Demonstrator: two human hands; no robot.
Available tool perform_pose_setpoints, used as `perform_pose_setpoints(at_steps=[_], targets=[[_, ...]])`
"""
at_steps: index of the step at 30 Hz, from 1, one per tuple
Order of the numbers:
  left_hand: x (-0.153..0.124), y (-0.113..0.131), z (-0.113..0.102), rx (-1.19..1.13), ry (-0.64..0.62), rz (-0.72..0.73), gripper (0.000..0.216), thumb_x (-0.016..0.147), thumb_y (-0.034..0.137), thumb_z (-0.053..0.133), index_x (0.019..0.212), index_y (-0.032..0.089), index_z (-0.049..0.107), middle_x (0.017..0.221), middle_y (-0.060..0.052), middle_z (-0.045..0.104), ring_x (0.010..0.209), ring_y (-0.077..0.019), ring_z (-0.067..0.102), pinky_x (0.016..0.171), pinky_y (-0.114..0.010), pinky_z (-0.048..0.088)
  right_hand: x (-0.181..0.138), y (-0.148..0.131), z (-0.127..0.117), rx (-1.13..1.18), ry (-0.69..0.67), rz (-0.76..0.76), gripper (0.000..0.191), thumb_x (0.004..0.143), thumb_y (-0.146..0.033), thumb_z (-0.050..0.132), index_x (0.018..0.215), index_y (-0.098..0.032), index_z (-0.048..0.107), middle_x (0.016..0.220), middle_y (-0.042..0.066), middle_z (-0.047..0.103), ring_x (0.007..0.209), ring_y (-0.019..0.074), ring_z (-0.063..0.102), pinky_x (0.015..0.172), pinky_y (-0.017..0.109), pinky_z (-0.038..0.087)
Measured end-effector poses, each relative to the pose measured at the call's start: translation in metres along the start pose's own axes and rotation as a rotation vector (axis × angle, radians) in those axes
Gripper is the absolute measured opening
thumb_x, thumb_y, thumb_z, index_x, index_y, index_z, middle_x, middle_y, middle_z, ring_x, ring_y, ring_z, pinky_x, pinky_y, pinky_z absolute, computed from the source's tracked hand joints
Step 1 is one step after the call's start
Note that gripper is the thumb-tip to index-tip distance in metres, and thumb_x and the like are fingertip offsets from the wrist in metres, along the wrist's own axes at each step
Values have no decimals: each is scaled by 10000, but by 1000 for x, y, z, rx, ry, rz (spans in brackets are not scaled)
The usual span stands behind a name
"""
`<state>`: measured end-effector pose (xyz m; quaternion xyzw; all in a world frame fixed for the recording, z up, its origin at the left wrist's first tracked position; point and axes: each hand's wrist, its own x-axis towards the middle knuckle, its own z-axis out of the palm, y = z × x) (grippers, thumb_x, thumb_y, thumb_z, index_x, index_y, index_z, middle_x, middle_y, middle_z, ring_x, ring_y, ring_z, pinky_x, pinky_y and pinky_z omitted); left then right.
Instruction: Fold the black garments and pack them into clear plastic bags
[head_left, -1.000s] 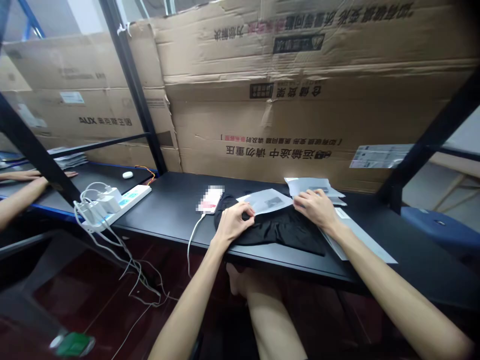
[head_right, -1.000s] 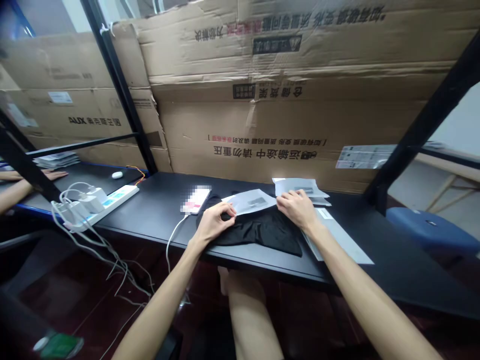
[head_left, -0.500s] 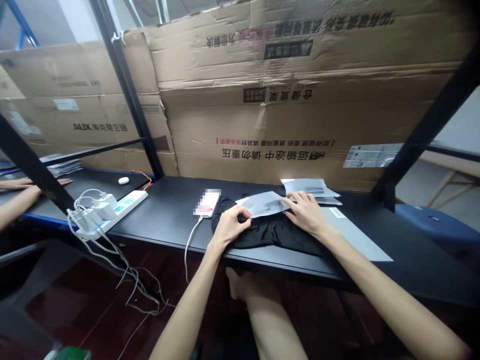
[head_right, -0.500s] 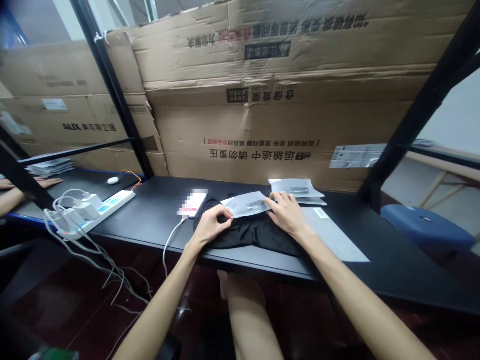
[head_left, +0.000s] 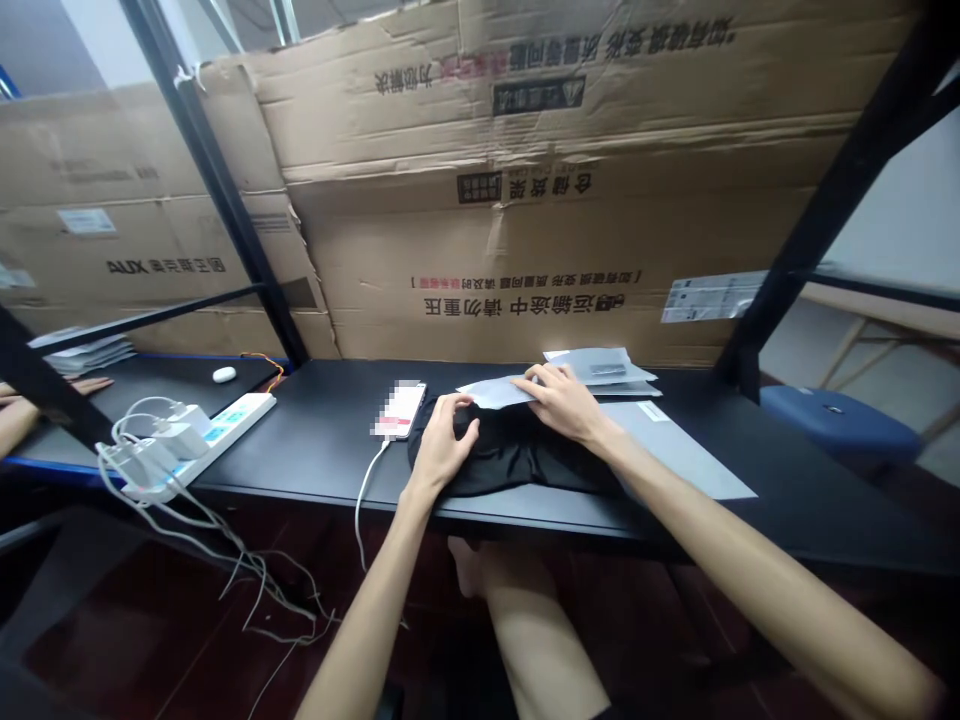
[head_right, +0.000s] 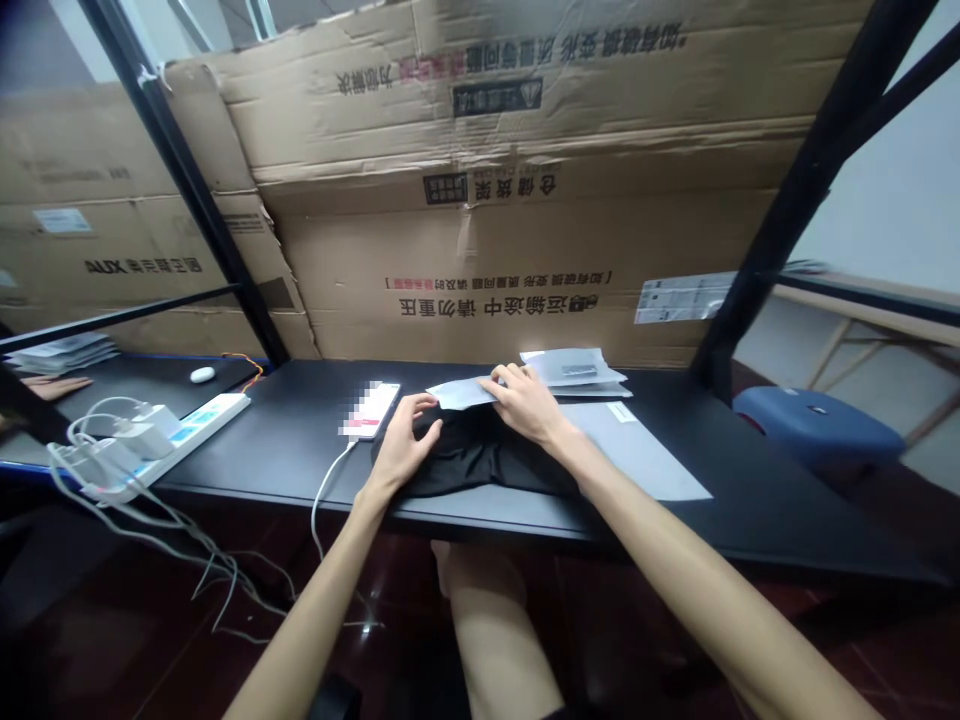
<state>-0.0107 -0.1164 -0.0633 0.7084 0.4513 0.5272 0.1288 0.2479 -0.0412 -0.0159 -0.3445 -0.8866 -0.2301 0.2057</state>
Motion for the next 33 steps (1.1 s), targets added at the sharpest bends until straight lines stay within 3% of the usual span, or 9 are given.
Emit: perform_pose_setpoints(at_steps=[3,8,11,16,22,28,33], targets=[[-1,0,-1,63,-9,-7,366,986,196,609,1345,262,585,1357,-86,645,1307,-248,640,1158,-445,520,0,16,-18,31,94,70,471,968,-154,551,1416,-239,666,1246,122,693,1124,293,586,965,421,392],[-5,2,1,213,-241,11,381,1016,261,601,1394,307,621,1472,-58,633,1404,-266,595,1223,-460,478,-7,67,-39,-34,160,227,479,987,-233,541,1448,-189,665,1260,157,672,1182,319,579,1002,449,438],[-6,0,3,297,-333,8,374,1041,320,584,1408,291,648,1527,-65,625,1456,-278,558,1277,-492,414,-19,102,-36,-59,131,315,502,962,-197,529,1442,-170,677,1299,172,659,1154,315,622,991,435,511],[-5,-3,6,386,-410,16,362,1067,346,547,1392,285,694,1551,-52,631,1529,-298,490,1323,-551,318,-45,140,-14,-58,138,412,555,927,-111,482,1441,-161,683,1445,181,644,1274,345,641,1006,470,579],[-4,-1,5,386,-430,29,375,1058,352,571,1408,313,702,1559,-34,627,1535,-300,489,1326,-559,315,-55,149,15,-61,141,482,607,893,-72,478,1470,-140,655,1547,170,613,1451,326,547,1169,503,503],[-4,1,2,394,-480,21,393,1067,371,556,1435,321,685,1587,-19,602,1561,-293,454,1334,-561,304,-51,145,32,-42,80,450,603,900,-85,441,1473,-107,630,1520,170,637,1413,306,580,1171,486,478],[-7,-2,-7,380,-501,45,398,1076,406,540,1442,338,680,1599,-7,591,1565,-279,449,1333,-531,318,-54,149,34,-50,-33,377,600,940,-247,504,1521,-114,566,1568,206,582,1442,342,538,1232,549,373]])
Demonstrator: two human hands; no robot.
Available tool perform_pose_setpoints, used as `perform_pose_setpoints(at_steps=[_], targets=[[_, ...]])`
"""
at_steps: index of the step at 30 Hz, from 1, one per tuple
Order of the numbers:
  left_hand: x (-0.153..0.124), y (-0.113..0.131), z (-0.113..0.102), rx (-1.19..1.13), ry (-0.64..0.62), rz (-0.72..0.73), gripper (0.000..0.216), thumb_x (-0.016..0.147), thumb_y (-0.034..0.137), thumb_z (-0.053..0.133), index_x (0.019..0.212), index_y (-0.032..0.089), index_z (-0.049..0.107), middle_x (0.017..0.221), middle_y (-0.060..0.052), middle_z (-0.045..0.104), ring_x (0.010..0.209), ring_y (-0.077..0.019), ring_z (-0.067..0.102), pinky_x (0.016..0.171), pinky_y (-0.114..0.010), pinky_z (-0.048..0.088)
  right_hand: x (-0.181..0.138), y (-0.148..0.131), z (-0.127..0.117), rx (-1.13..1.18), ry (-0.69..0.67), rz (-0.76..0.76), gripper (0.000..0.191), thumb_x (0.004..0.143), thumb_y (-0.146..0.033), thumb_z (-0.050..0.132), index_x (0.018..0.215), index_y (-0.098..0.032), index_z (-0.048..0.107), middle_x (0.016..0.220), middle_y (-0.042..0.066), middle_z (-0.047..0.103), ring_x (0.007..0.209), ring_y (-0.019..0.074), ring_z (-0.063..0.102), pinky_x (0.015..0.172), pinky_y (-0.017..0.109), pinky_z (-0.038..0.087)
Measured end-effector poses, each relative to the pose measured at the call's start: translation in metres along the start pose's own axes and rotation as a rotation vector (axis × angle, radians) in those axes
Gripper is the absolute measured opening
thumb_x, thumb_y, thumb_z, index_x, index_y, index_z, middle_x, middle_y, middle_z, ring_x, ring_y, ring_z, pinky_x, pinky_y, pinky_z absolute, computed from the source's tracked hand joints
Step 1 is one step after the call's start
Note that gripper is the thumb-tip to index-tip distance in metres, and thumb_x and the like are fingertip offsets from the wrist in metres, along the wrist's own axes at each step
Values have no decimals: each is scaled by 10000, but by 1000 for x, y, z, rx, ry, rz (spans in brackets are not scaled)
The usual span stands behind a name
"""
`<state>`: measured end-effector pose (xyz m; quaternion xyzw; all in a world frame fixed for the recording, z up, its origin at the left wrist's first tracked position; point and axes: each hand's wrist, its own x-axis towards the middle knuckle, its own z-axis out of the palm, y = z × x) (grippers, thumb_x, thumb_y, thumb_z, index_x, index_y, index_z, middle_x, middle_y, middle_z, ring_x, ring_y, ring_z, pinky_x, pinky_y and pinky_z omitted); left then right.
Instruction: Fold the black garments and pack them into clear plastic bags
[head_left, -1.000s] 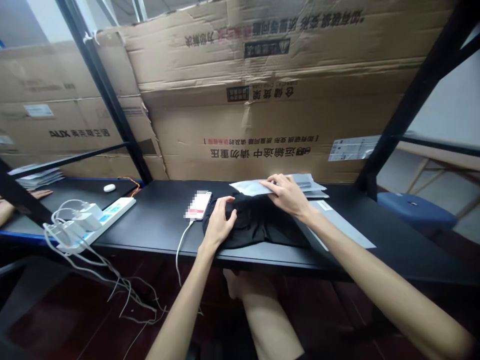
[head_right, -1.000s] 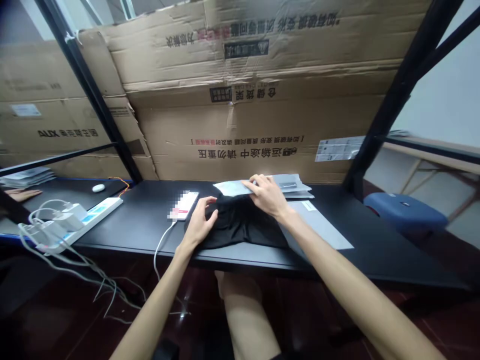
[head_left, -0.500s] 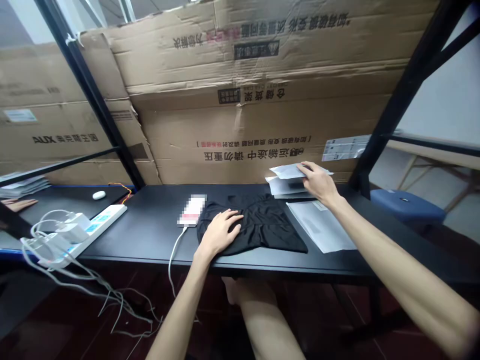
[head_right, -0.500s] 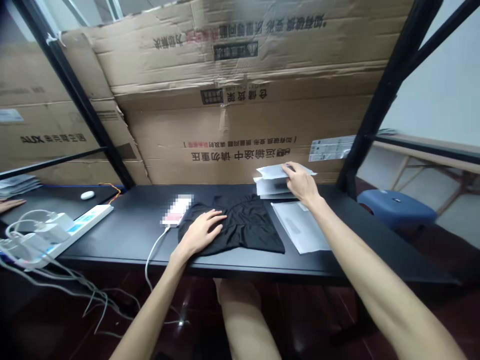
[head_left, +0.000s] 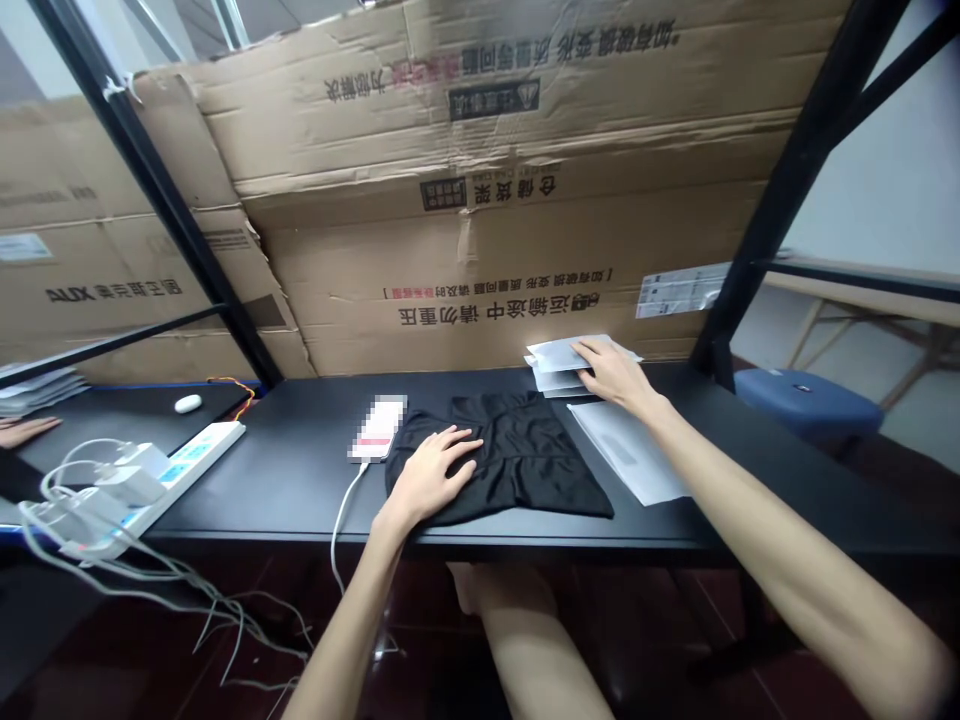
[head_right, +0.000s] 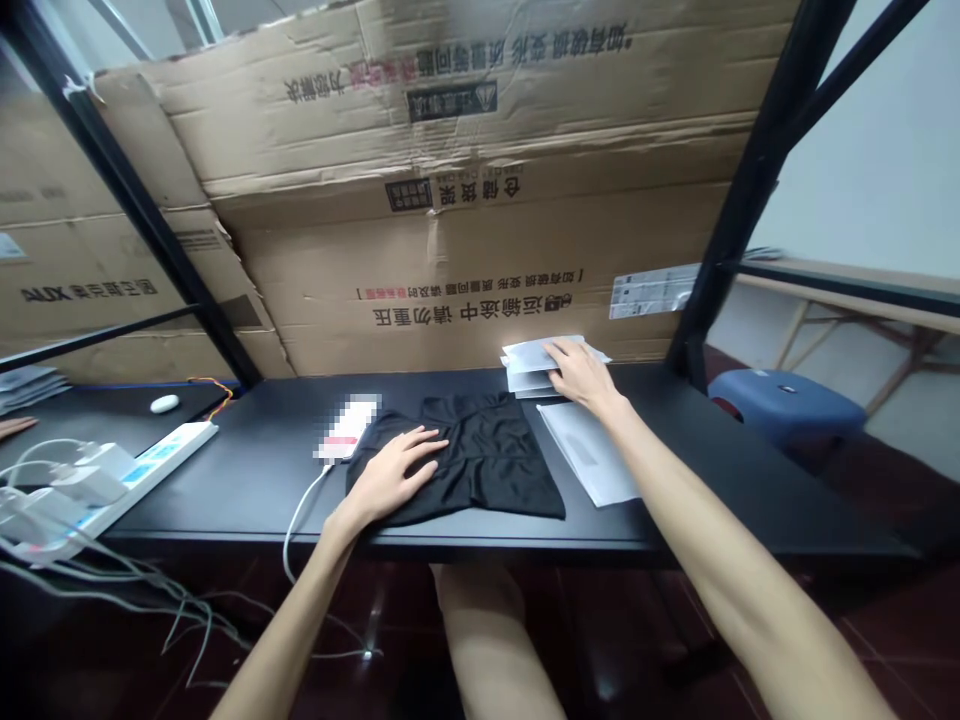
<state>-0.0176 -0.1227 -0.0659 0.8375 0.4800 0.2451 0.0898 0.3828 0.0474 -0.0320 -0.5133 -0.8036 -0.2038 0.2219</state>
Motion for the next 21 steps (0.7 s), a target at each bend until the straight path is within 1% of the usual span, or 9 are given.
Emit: perform_pose_setpoints(at_steps=[5,8,10,12,13,14,16,18,21], targets=[[-5,-4,-3,-8,-15,16,399,1070,401,554,1442,336,682,1599,-10,590,1557,-282,460,1331,-528,325,-3,0,-10,-26,-123,-18,760,999,-557,494,1617,-119,433,1663,248,456,1561,405,370,1279,676,180],[-5,-5,-4,-16,-6,15,391,1057,386,576,1426,337,695,1586,-15,603,1543,-283,478,1326,-519,339,-6,-14,-24,-41,-103,-1,830,995,-631,495,1637,-113,399,1699,270,384,1586,448,293,1244,718,188],[-5,-4,-5,-27,-7,16,387,1046,384,594,1413,336,703,1576,-17,611,1533,-284,489,1318,-510,354,-8,-32,-35,-50,-39,8,747,1022,-590,484,1589,-103,472,1678,285,407,1563,458,315,1208,708,247],[-2,-3,-9,-44,-10,18,374,1041,399,603,1390,334,718,1546,-22,635,1496,-280,529,1301,-481,385,-11,-55,-44,-37,15,-14,541,1051,-479,479,1436,-133,636,1571,261,543,1473,432,432,1152,641,339],[1,-3,-12,-56,-7,15,366,1044,411,596,1377,332,725,1518,-27,654,1458,-275,565,1282,-462,411,-13,-67,-47,-16,17,-28,442,1056,-426,483,1324,-158,711,1461,232,640,1372,408,524,1109,599,385],[5,-3,-14,-66,0,11,357,1051,420,582,1361,329,733,1480,-33,677,1409,-269,604,1257,-443,441,-14,-79,-49,13,-5,-49,379,1058,-382,486,1235,-178,752,1347,201,706,1265,376,593,1070,556,418],[19,-4,-18,-77,30,5,349,1072,404,531,1337,318,741,1393,-45,715,1308,-260,661,1204,-422,489,-17,-100,-47,65,-82,-93,319,1057,-308,492,1129,-199,783,1191,152,756,1132,322,657,1003,476,460],[39,-8,-19,-60,75,16,364,1078,309,471,1321,300,743,1331,-59,731,1276,-259,667,1183,-421,500,-21,-115,-42,79,-158,-106,296,1053,-274,506,1119,-199,785,1146,137,759,1112,305,676,957,428,482],[72,-20,-14,30,99,-14,487,1027,143,392,1377,273,704,1376,-82,709,1292,-262,656,1165,-431,509,-25,-126,-33,57,-243,-80,277,1048,-248,521,1140,-190,776,1138,140,759,1089,301,701,919,400,499]])
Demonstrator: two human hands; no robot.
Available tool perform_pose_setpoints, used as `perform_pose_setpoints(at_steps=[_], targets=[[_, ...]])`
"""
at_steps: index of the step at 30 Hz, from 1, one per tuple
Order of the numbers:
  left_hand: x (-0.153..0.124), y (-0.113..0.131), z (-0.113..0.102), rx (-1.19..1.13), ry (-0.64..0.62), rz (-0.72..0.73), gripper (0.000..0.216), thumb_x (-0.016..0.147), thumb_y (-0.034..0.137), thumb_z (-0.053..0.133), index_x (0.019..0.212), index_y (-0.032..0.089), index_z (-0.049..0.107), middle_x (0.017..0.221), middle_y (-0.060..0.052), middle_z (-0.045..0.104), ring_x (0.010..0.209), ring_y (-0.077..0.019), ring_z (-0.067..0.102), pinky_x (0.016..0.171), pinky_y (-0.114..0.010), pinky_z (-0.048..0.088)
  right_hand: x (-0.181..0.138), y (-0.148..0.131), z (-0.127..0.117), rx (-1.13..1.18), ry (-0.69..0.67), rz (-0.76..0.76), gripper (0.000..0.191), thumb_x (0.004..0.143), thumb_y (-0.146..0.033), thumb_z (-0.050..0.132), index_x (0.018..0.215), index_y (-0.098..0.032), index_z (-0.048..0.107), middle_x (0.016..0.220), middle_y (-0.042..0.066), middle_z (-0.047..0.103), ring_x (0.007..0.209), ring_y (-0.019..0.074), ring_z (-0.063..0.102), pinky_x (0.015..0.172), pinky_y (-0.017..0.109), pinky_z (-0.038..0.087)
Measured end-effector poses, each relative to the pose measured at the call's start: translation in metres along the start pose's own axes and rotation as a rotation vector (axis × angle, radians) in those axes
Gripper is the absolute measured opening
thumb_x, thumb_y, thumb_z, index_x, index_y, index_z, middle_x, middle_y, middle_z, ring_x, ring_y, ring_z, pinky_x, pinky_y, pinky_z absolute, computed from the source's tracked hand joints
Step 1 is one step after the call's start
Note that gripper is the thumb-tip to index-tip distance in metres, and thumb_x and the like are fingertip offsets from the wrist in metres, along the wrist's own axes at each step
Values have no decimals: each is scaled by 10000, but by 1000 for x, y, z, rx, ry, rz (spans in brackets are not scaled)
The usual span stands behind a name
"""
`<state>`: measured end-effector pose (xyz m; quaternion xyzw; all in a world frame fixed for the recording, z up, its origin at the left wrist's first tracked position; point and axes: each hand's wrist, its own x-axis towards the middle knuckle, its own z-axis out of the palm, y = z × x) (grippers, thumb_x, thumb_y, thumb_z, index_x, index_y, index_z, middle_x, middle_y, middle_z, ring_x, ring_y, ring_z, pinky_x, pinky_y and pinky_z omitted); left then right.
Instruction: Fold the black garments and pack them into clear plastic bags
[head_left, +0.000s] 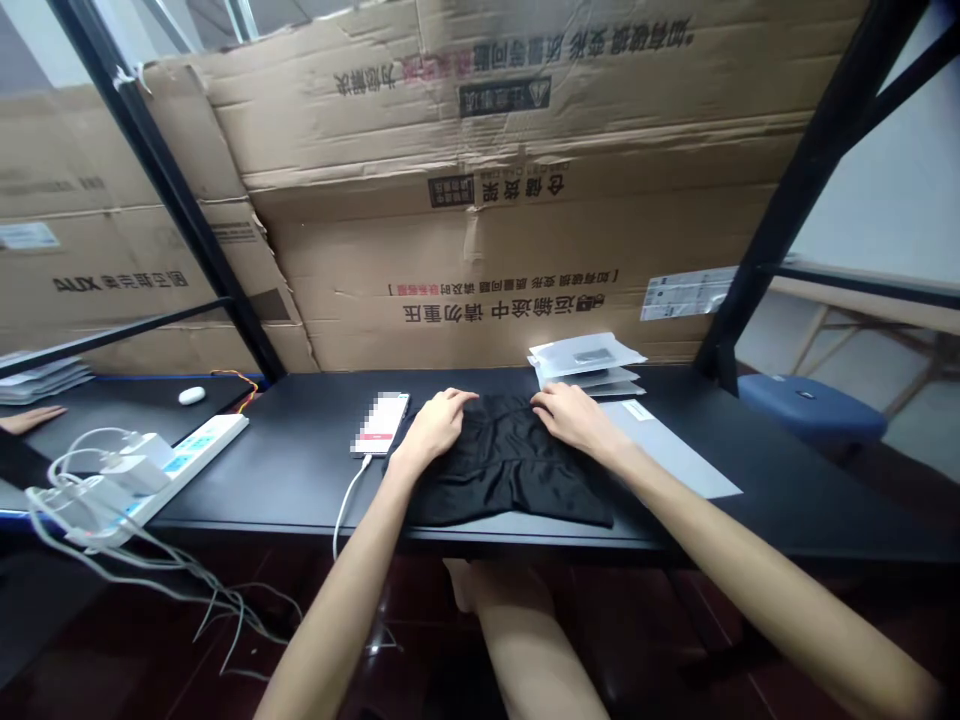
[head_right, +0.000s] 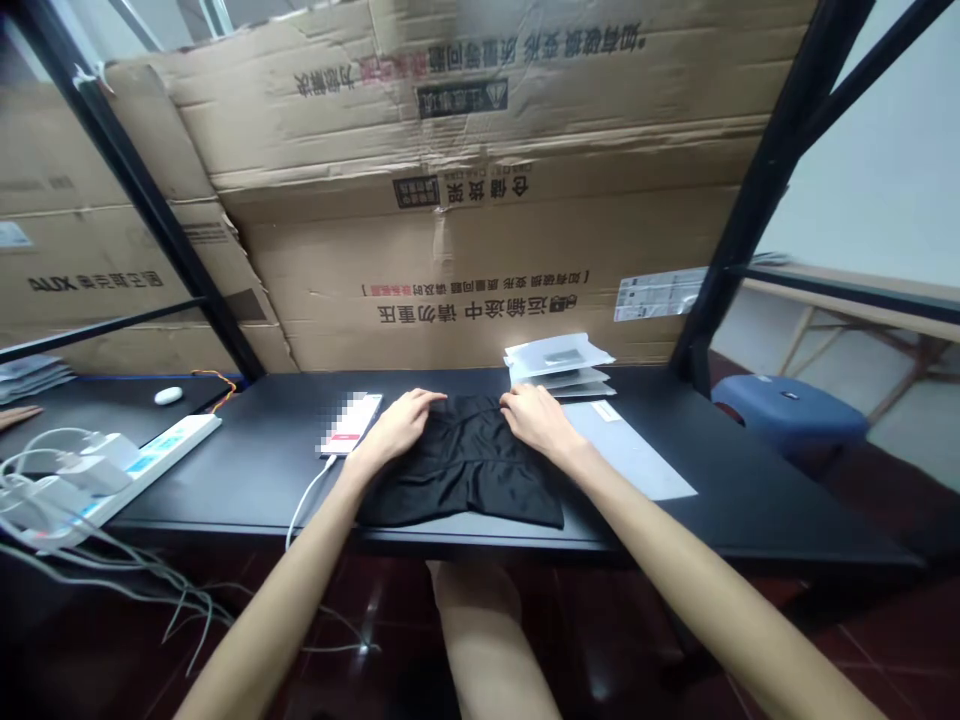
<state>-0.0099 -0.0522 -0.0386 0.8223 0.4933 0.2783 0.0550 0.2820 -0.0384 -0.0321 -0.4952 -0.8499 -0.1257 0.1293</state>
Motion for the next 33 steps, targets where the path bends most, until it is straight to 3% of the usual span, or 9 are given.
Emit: perform_pose_setpoints(at_steps=[4,8,13,23,27,33], targets=[[25,-21,20,68,10,-22,512,1023,156,400,1487,195,611,1462,-146,657,1364,-281,619,1191,-465,486,-4,3,6,35,-51,18,258,1034,-212,520,1078,-198,774,1093,122,783,1004,280,735,892,377,511],[24,-42,36,3,-4,-10,502,1028,210,432,1504,171,586,1496,-166,640,1412,-279,593,1242,-482,438,-5,14,10,113,-11,34,239,1029,-227,521,1024,-219,759,1032,93,789,956,256,738,868,352,513],[18,-56,36,-42,-63,-36,505,1024,254,488,1517,198,581,1510,-154,621,1412,-290,592,1251,-475,431,-6,23,20,199,3,93,270,1009,-304,604,1247,-217,696,1035,81,790,963,256,736,832,342,522],[12,-49,19,-194,-106,12,601,959,286,657,1551,288,551,1403,-100,621,1302,-265,641,1192,-425,489,-13,23,17,262,-50,158,528,986,-554,667,1384,-209,635,912,61,785,858,267,747,690,323,487],[13,-45,17,-160,-117,7,682,928,274,690,1587,289,516,1341,-84,602,1143,-250,677,1134,-422,525,-13,27,25,232,-52,202,538,941,-625,695,1298,-223,679,992,91,783,935,300,745,772,351,519],[14,-40,15,-145,-145,-49,715,925,275,701,1611,277,500,1367,-84,563,1165,-266,657,1133,-426,510,-11,33,28,211,-38,221,420,919,-625,702,1098,-246,688,1180,136,678,1105,348,653,881,412,525]])
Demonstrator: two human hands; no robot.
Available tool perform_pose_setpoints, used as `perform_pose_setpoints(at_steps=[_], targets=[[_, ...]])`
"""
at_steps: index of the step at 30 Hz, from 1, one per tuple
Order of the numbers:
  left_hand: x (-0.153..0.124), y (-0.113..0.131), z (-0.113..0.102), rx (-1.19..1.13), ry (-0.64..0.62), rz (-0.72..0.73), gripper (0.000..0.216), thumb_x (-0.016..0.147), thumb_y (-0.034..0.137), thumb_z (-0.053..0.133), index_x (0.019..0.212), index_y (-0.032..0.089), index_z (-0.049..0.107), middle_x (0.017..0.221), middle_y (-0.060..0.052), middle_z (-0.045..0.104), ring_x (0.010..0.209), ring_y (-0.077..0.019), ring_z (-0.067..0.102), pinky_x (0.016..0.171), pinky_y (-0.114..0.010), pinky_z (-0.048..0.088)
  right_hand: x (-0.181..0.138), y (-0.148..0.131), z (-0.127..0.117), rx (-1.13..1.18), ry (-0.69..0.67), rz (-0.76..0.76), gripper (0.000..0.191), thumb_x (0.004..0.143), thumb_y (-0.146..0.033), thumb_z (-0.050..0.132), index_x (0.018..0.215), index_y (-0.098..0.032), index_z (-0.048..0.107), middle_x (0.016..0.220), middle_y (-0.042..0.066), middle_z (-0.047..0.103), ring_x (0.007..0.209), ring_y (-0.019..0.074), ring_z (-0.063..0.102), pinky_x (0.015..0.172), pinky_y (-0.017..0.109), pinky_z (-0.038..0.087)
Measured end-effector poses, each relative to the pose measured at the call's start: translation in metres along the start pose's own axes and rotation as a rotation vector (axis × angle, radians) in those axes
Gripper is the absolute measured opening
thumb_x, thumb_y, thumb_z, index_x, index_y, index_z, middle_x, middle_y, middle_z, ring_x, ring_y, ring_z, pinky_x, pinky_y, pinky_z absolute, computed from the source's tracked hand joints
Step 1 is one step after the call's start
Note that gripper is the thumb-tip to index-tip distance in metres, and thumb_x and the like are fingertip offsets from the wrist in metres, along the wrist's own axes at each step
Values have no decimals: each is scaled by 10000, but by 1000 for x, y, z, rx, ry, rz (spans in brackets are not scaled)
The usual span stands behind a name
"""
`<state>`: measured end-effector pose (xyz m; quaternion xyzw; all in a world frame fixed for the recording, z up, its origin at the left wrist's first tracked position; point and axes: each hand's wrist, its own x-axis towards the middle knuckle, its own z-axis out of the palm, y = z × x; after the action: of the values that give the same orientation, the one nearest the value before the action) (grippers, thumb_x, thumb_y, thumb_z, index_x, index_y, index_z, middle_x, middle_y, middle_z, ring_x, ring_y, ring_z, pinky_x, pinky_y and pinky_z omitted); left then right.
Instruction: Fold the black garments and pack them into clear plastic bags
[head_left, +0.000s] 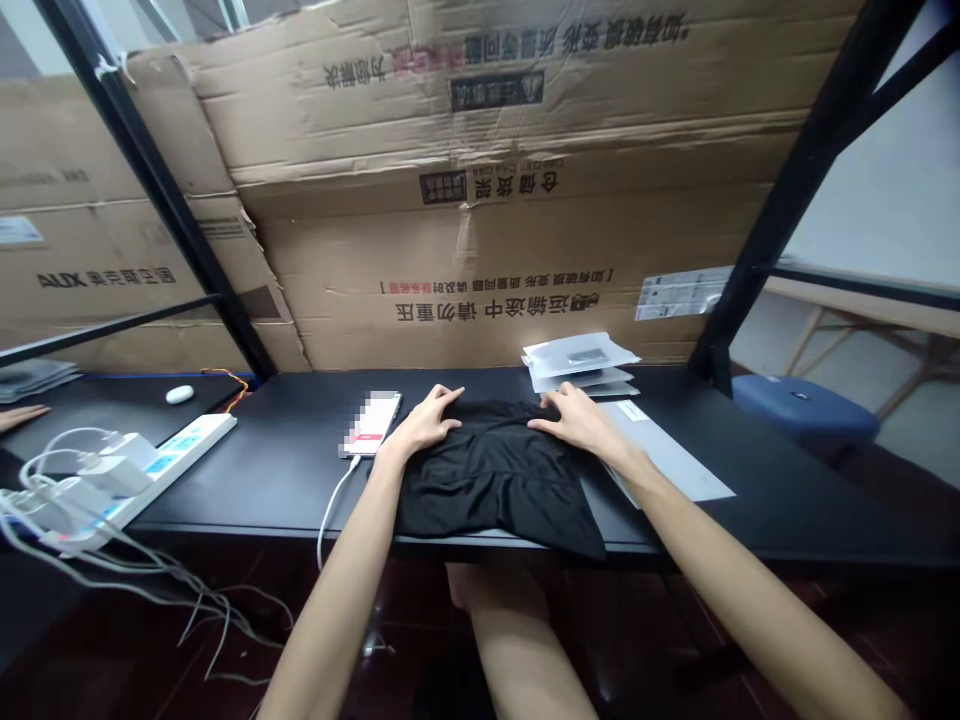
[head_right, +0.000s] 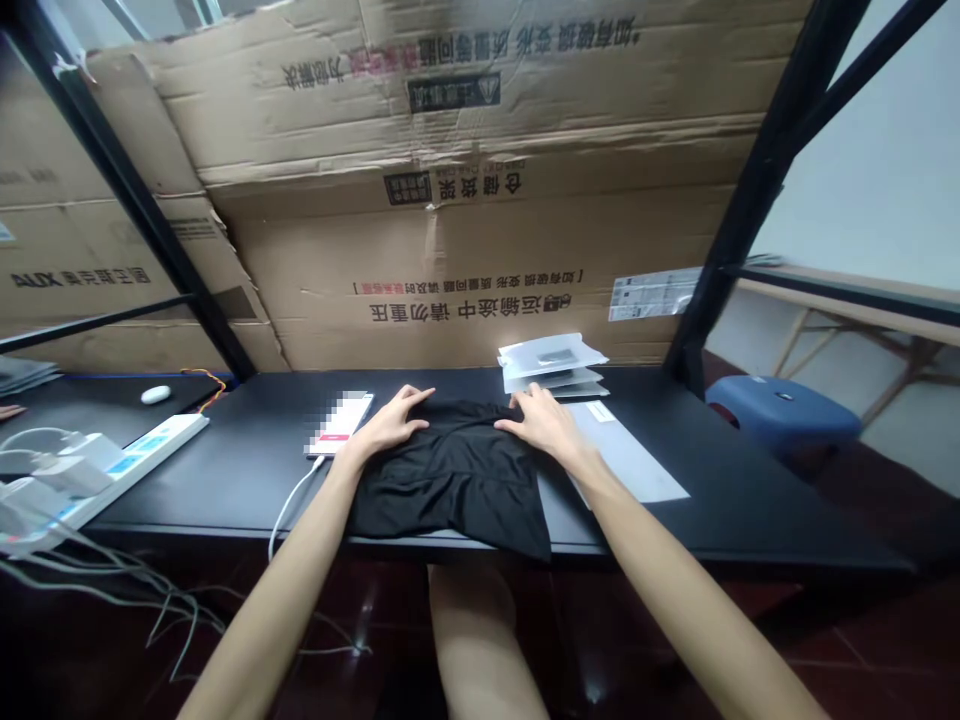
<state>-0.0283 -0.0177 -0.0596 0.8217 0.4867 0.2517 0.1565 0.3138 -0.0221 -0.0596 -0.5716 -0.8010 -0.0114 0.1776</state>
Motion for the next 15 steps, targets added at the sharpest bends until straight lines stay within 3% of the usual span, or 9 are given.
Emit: perform_pose_setpoints(at_steps=[4,7,15], targets=[[-1,1,-1,-9,-10,-7,735,927,285,701,1628,271,478,1382,-82,547,1194,-273,643,1152,-434,492,2,0,-3,32,56,-44,385,862,-570,774,993,-240,624,1140,131,642,1113,365,576,942,441,498],[-1,-1,-3,-24,-18,1,755,924,293,710,1638,280,463,1387,-80,532,1154,-262,642,1147,-444,493,5,2,-2,124,25,-58,370,825,-483,801,978,-247,561,1048,100,662,1063,352,569,921,427,489],[0,-9,-3,-124,17,99,843,835,223,805,1612,326,494,1254,-58,530,1150,-252,599,1151,-467,490,11,10,-5,333,39,-41,438,755,-302,752,1162,-249,597,859,12,651,855,269,615,810,361,473]])
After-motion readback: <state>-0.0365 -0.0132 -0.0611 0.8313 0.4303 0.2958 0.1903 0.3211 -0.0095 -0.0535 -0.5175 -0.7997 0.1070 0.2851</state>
